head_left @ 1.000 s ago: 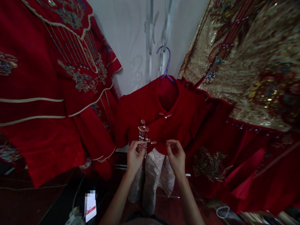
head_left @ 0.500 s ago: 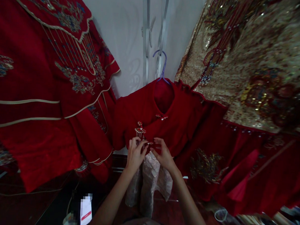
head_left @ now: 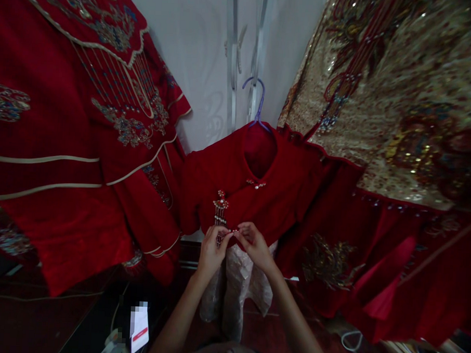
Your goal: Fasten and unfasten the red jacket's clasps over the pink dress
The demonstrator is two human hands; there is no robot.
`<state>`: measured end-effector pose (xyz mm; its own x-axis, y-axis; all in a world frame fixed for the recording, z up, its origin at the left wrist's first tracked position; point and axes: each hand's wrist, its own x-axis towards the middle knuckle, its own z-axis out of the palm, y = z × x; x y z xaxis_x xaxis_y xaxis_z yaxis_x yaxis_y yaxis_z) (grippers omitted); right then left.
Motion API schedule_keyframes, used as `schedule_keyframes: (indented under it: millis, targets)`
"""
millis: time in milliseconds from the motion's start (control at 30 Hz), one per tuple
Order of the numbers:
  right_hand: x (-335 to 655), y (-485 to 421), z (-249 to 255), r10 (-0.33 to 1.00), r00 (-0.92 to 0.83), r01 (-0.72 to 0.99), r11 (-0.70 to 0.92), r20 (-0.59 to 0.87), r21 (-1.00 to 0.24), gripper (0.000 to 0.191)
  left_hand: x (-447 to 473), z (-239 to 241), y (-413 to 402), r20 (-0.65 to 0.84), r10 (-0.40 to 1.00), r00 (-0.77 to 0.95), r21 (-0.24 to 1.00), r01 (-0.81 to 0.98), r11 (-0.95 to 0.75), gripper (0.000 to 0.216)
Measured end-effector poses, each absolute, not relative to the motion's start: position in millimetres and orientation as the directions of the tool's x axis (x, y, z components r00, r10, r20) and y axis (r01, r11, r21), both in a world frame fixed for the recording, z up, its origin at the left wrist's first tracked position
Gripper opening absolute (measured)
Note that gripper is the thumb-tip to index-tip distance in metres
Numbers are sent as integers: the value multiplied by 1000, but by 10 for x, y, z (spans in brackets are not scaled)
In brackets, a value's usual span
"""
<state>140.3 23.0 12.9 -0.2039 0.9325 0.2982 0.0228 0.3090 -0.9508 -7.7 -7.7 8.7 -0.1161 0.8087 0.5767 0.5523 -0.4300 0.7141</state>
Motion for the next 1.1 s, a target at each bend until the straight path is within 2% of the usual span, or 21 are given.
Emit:
schedule_keyframes:
  millis: [100, 200, 267, 433, 600, 767, 933, 1100]
  targets:
    - [1438, 170, 192, 933, -258, -58, 243, 250, -968, 27, -47, 154, -103, 539, 815, -214, 788, 469, -398, 12]
    - [1558, 73, 322, 918, -350, -114, 153, 184, -982, 27, -41, 348, -18, 438, 834, -335, 897, 222, -381, 19]
    - [1666, 1, 420, 893, -431, -139, 77, 131, -987, 25, -50, 505, 94, 364, 855, -370, 924, 29, -381, 26]
    - [1814, -126, 579, 852, -517, -198, -24, 83, -980, 22, -18, 733, 347, 182, 902, -391, 881, -343, -326, 28]
    - [1767, -180, 605, 861, -502, -235, -49, 78, -971, 24, 72, 798, 316, 39, 944, -327, 789, -569, -230, 26]
    - [1742, -187, 573, 857, -508, -270, -67, 83, -961, 23, 67, 815, 264, 29, 965, -260, 770, -610, -187, 24]
    - [1696, -180, 562, 844, -525, -258, -33, 111, -966, 21, 85, 812, 358, 80, 898, -432, 850, -442, -288, 24]
    - [1674, -192, 562, 845, -519, -265, -18, 127, -964, 22, 118, 837, 394, 67, 882, -466, 895, -363, -260, 23]
